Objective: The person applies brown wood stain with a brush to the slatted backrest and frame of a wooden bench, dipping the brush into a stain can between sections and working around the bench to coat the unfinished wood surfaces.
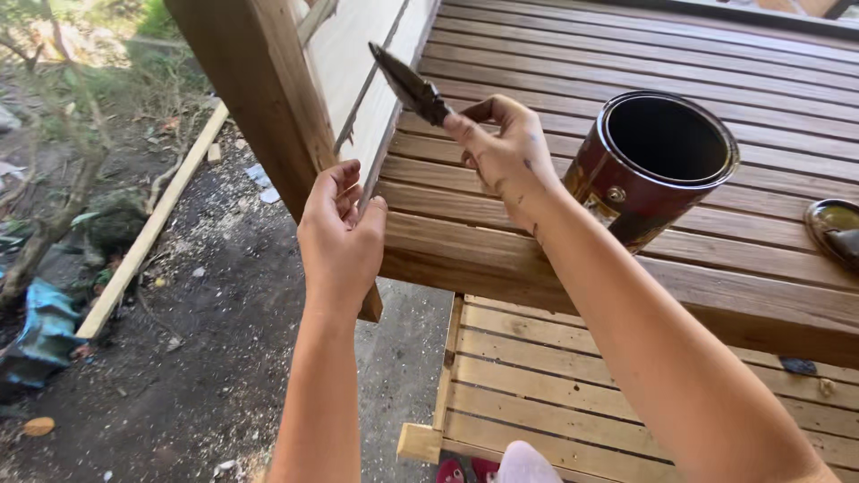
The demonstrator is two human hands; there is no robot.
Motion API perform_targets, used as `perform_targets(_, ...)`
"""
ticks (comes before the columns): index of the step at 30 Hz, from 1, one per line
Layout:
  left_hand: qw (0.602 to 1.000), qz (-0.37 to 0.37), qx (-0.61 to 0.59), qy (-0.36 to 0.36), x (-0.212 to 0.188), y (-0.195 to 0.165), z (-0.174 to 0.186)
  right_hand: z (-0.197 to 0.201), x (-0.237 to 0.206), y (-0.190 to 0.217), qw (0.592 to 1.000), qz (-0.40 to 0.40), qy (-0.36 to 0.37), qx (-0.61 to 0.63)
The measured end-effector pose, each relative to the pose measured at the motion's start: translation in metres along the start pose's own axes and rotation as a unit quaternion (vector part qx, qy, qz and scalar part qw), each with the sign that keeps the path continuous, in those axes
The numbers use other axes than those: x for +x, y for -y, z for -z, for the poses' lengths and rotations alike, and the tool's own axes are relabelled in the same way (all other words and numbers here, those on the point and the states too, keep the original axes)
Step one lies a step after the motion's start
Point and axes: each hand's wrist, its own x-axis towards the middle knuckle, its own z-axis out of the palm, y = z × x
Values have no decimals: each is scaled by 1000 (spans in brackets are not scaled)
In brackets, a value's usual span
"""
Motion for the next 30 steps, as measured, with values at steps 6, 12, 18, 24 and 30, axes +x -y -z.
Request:
perform_targets(6,999,-12,29,12,16,-2,-12,2,-1,-3,998,11,-23,-54)
perform_targets(12,998,-28,-47,6,26,1,-22,2,4,-3,997,-8,-34,-67)
perform_targets(18,999,-33,-28,27,32,16,-36,-7,23,-9,999,-38,-30,-25)
perform_targets(24,997,-49,51,6,65,26,-64,-22,65,-26,997,-26,-57,55)
perform_targets(30,993,-54,93,-39,124,55,-115,-47,137,-32,962,-78,-113,234)
